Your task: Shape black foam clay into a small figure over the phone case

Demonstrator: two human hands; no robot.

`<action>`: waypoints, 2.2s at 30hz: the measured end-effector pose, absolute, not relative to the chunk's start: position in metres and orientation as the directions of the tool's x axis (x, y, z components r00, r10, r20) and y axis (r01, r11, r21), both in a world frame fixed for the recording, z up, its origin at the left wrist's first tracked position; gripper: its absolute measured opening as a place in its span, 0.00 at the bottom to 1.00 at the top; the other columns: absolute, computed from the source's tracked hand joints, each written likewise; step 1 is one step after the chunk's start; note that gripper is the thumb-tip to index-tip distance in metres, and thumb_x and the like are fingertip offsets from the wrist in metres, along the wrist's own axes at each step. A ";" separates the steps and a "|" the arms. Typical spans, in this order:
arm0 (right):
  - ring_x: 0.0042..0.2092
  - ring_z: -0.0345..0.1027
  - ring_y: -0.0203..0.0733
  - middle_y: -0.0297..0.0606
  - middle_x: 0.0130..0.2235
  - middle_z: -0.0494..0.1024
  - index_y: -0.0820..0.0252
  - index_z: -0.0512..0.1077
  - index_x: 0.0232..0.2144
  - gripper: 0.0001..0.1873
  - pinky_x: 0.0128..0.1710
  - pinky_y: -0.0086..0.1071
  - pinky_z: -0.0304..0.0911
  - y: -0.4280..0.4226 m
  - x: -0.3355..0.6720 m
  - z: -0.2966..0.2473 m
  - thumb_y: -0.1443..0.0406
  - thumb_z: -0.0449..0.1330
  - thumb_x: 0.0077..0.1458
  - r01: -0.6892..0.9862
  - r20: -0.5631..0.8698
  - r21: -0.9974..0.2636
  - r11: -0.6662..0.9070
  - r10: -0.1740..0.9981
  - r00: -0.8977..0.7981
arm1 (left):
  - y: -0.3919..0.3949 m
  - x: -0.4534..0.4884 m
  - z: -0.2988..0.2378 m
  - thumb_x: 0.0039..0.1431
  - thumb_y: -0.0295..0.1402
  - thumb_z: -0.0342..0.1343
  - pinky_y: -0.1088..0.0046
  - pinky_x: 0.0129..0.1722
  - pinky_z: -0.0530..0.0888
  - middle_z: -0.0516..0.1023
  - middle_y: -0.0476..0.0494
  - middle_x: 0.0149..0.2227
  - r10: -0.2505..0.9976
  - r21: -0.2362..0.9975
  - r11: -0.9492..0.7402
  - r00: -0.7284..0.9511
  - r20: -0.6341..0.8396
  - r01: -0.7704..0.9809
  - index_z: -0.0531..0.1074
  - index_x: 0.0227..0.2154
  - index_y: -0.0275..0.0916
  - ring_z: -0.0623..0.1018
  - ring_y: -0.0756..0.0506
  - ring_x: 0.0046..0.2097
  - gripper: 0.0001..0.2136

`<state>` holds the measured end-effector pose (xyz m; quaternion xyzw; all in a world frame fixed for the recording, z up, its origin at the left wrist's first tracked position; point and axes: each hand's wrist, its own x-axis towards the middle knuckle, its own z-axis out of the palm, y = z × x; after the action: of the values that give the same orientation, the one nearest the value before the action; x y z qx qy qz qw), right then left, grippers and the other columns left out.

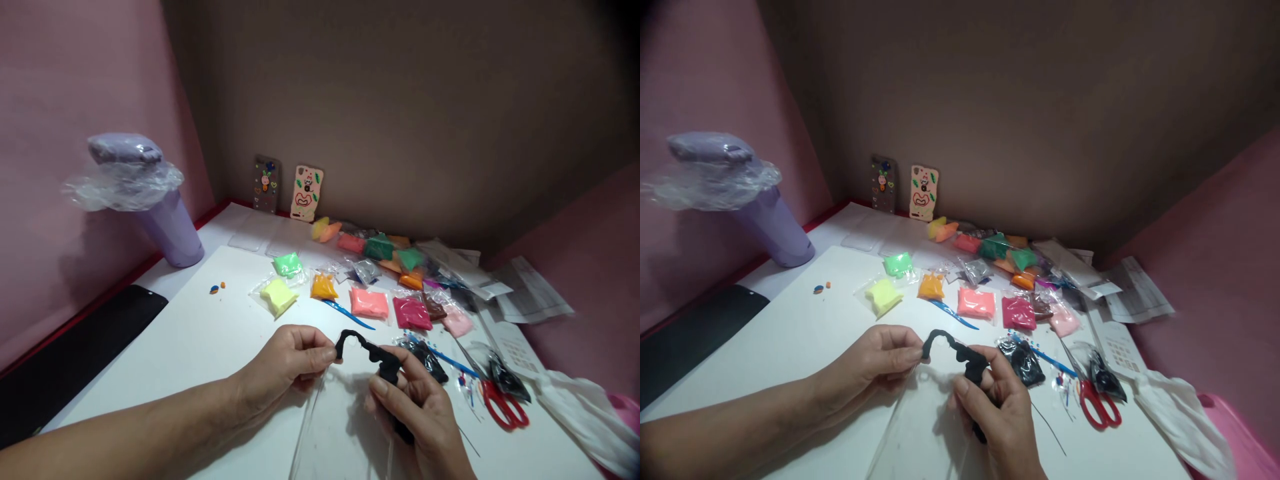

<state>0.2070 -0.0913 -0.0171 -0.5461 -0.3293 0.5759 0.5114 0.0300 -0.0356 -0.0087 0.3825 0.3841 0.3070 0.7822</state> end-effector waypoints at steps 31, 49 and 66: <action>0.22 0.60 0.33 0.33 0.20 0.73 0.59 0.68 0.31 0.15 0.22 0.26 0.55 -0.091 0.204 -0.018 0.58 0.67 0.46 -0.217 -0.205 -0.961 -0.174 0.970 0.131 | -0.036 0.028 -0.003 0.50 0.39 0.61 0.76 0.23 0.50 0.58 0.54 0.19 0.805 0.866 0.471 0.483 -0.344 -0.169 0.69 0.26 0.34 0.55 0.54 0.23 0.12; 0.23 0.53 0.30 0.31 0.20 0.65 0.61 0.69 0.27 0.13 0.20 0.23 0.47 -0.082 0.219 -0.020 0.57 0.61 0.53 -0.278 -0.196 -0.947 -0.159 0.974 0.112 | -0.037 0.026 -0.008 0.48 0.39 0.61 0.75 0.23 0.48 0.58 0.54 0.18 0.786 0.899 0.437 0.492 -0.374 -0.014 0.68 0.21 0.35 0.54 0.53 0.22 0.12; 0.23 0.54 0.29 0.32 0.24 0.68 0.62 0.71 0.30 0.11 0.23 0.25 0.48 -0.082 0.221 -0.027 0.58 0.60 0.54 -0.237 -0.210 -0.953 -0.188 0.975 0.068 | -0.036 0.027 -0.009 0.48 0.39 0.61 0.75 0.23 0.50 0.59 0.53 0.18 0.795 0.895 0.445 0.475 -0.376 -0.036 0.69 0.22 0.35 0.56 0.53 0.22 0.12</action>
<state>0.2211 -0.0818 -0.0275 -0.5093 -0.3625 0.5786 0.5238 0.0268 -0.0363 -0.0093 0.4447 0.4270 0.2828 0.7348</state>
